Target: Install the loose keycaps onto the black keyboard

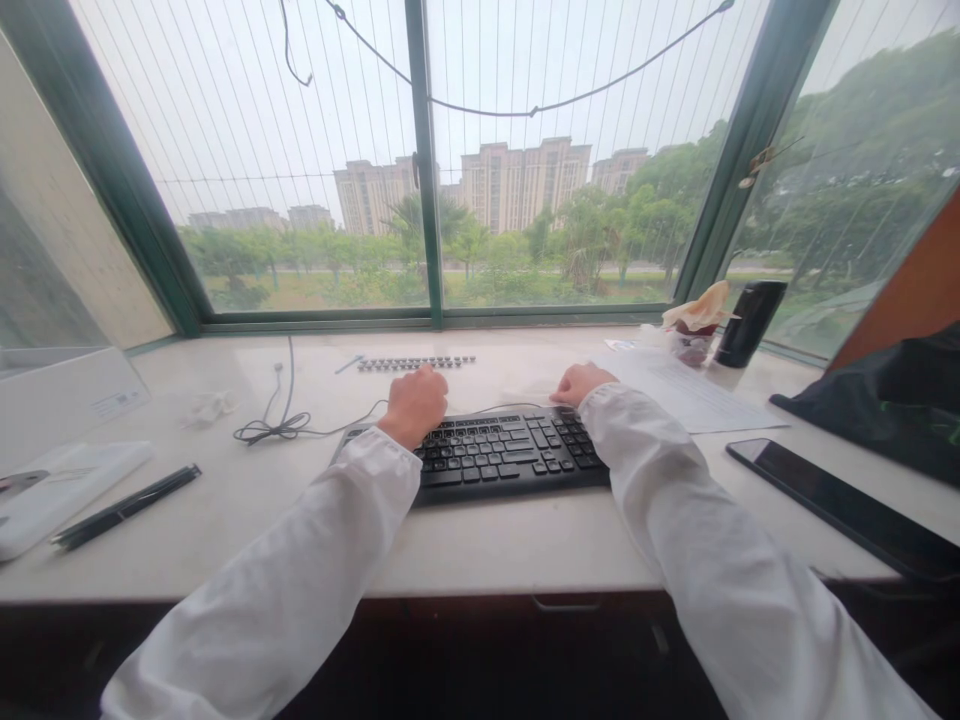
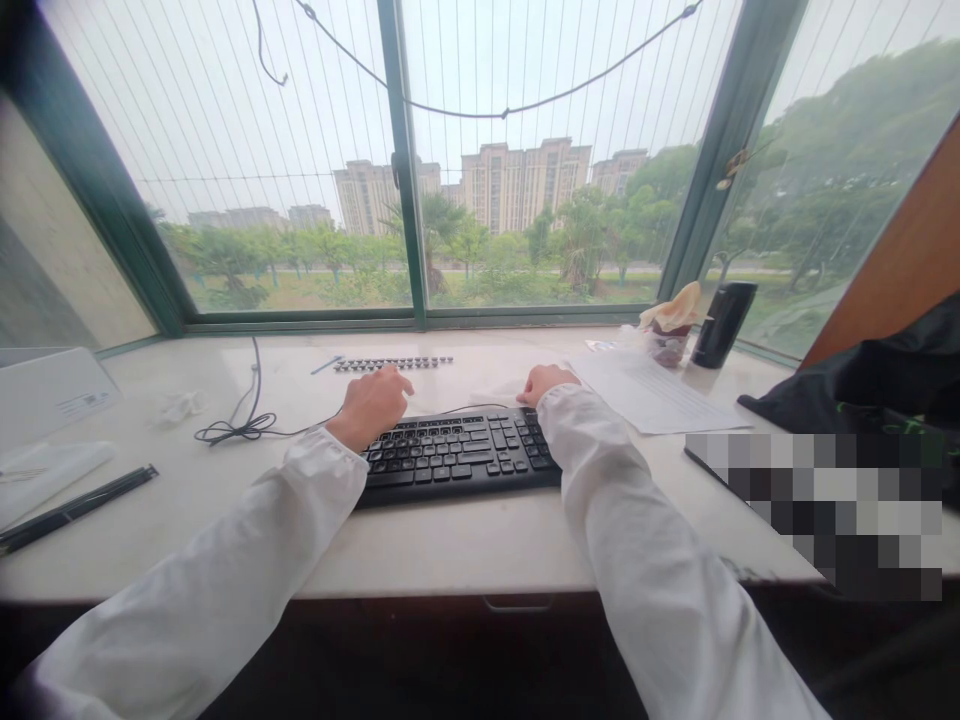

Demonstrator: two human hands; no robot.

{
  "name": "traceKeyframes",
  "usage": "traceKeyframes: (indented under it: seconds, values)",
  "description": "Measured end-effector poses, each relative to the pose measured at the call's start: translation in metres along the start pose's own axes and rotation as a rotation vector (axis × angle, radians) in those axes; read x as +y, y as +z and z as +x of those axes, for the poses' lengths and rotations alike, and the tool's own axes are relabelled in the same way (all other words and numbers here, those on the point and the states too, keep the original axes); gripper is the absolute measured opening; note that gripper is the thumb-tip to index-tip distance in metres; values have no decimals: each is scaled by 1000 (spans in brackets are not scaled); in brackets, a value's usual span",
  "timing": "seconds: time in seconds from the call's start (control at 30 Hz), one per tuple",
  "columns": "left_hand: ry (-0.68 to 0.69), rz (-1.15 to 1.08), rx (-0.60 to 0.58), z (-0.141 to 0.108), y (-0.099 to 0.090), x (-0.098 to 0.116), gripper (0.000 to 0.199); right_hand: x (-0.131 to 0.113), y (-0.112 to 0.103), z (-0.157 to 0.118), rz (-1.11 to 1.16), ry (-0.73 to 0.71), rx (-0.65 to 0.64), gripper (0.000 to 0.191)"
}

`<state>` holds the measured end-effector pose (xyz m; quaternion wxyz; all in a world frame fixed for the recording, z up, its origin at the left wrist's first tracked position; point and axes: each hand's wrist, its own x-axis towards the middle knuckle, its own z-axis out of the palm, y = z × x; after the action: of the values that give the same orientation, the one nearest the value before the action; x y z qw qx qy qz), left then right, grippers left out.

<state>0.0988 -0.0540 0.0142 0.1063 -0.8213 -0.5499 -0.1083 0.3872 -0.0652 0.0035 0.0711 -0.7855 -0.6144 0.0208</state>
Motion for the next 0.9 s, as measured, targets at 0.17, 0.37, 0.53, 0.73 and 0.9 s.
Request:
traceKeyframes:
  seconds: [0.17,0.37,0.53,0.73,0.9]
  values:
    - [-19,-2,19,3,0,-5,36,-10,-3,-4,64,50,149,37]
    - [-31,20,-17,5,5,-8,35,-31,7,-6,78,-11,92,33]
    - [87,-37,-196,13,-7,-30,33,-39,11,-8,30,-19,94,31]
    - [169,-151,-547,15,-30,-69,55,-39,8,-10,-23,-32,123,32]
    - [236,-192,-547,10,-30,-56,64,-39,8,-9,-44,-35,127,32]
